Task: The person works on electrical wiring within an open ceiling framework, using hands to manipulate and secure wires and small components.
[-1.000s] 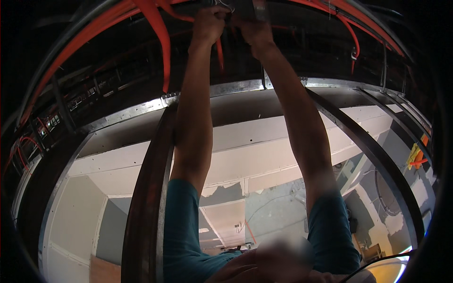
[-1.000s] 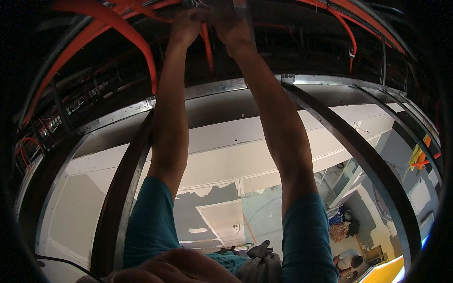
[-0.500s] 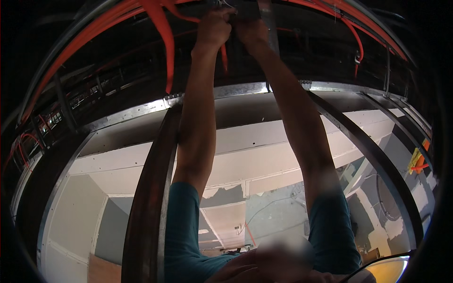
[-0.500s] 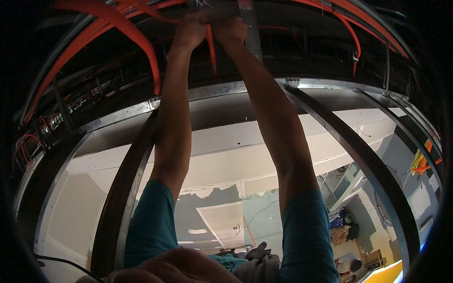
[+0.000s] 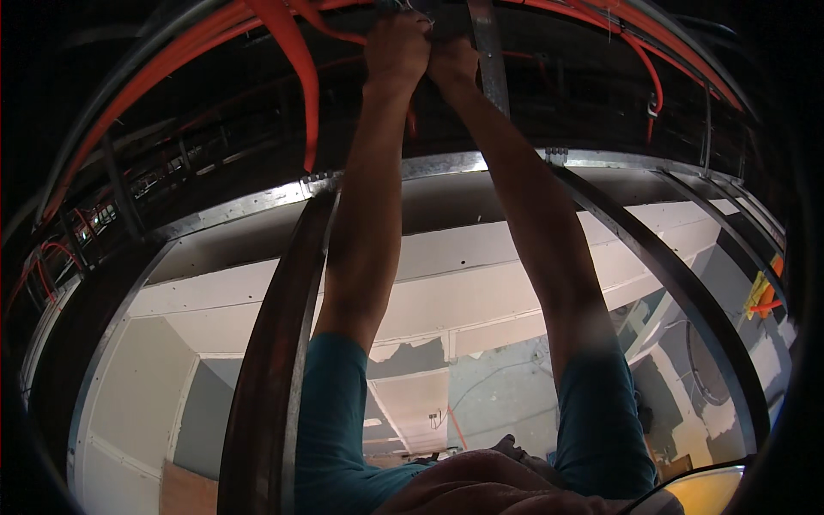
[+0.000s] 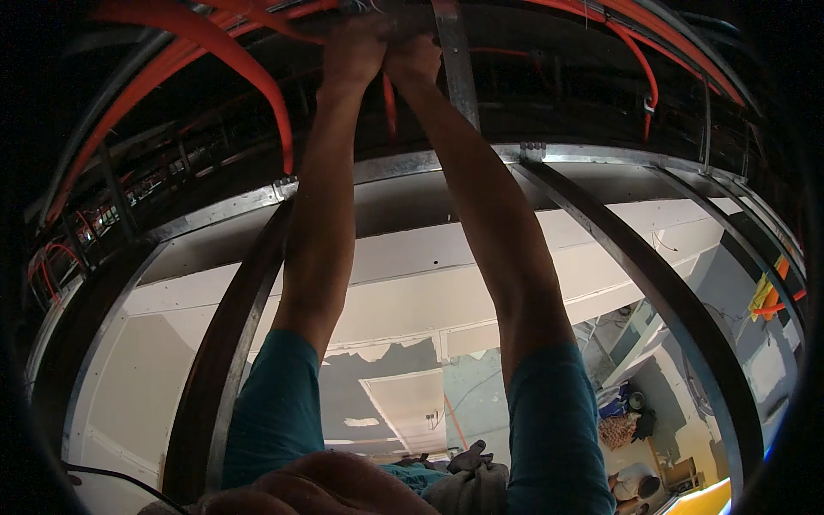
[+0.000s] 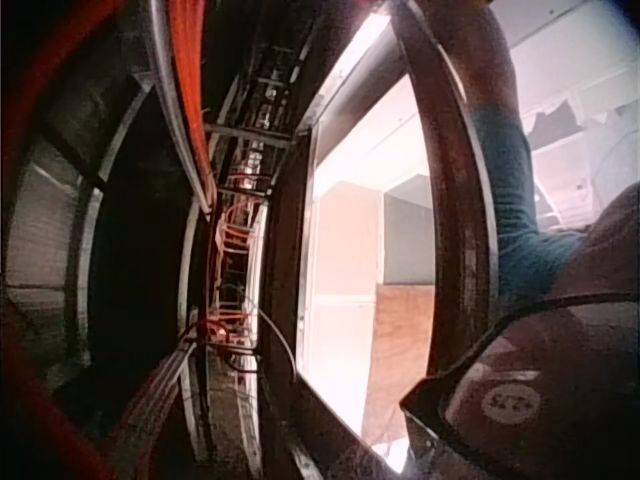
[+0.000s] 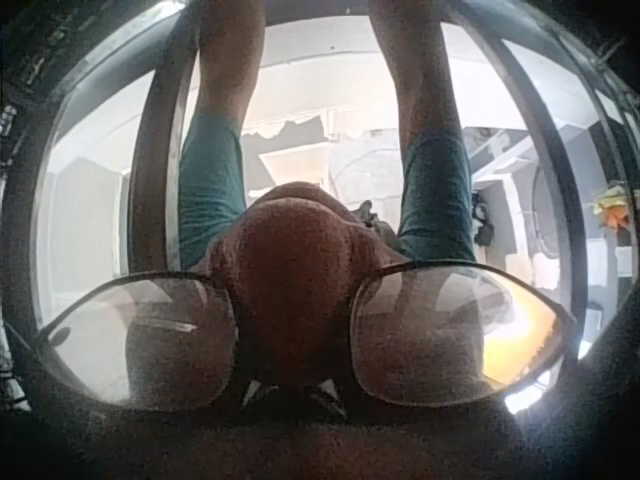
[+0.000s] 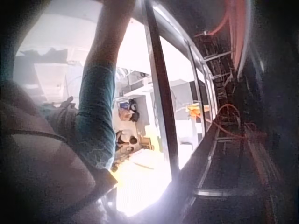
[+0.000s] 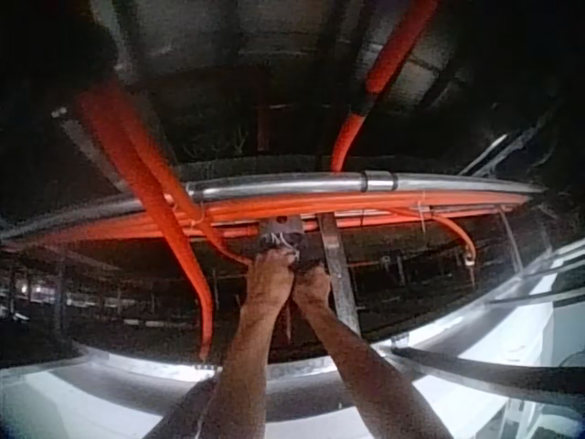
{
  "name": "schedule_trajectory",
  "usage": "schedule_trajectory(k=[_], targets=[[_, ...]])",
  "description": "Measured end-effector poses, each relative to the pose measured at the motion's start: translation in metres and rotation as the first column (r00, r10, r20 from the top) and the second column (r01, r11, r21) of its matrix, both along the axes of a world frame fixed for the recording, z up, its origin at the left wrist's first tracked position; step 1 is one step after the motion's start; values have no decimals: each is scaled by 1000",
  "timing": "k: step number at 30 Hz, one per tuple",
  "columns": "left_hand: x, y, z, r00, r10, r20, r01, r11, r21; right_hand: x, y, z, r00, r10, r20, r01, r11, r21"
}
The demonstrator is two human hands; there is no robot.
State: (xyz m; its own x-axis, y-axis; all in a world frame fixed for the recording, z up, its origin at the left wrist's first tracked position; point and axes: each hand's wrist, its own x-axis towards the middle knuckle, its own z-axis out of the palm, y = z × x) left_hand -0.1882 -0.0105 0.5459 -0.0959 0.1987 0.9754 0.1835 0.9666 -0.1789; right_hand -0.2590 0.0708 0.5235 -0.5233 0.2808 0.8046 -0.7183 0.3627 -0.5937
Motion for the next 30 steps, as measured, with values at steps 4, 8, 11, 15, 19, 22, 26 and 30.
schedule_trajectory(k=[4,8,11,15,19,22,26,30], targets=[[16,19,-8,988,-154,-14,154,972,175,4,11,-3,991,-32,-132,53,986,160],[24,10,-12,983,-118,-142,132,987,90,42,19,-24,975,71,-210,-26,978,209],[24,23,-19,954,-180,-241,194,980,36,8,32,-30,905,355,-232,-336,934,120],[27,14,-26,934,-271,-232,281,959,13,16,39,-38,521,835,-180,-852,521,-47],[24,31,-36,914,-307,-266,275,949,-151,-22,56,-16,749,607,-266,-423,746,514],[27,40,-55,881,-353,-314,278,925,-261,-27,54,-1,117,993,-8,-993,117,29],[45,40,-94,899,-393,-191,319,889,-327,-17,58,-2,9,995,103,-984,27,-178],[66,37,-101,823,-536,-191,484,836,-261,21,59,-30,164,977,135,-955,192,-227]])
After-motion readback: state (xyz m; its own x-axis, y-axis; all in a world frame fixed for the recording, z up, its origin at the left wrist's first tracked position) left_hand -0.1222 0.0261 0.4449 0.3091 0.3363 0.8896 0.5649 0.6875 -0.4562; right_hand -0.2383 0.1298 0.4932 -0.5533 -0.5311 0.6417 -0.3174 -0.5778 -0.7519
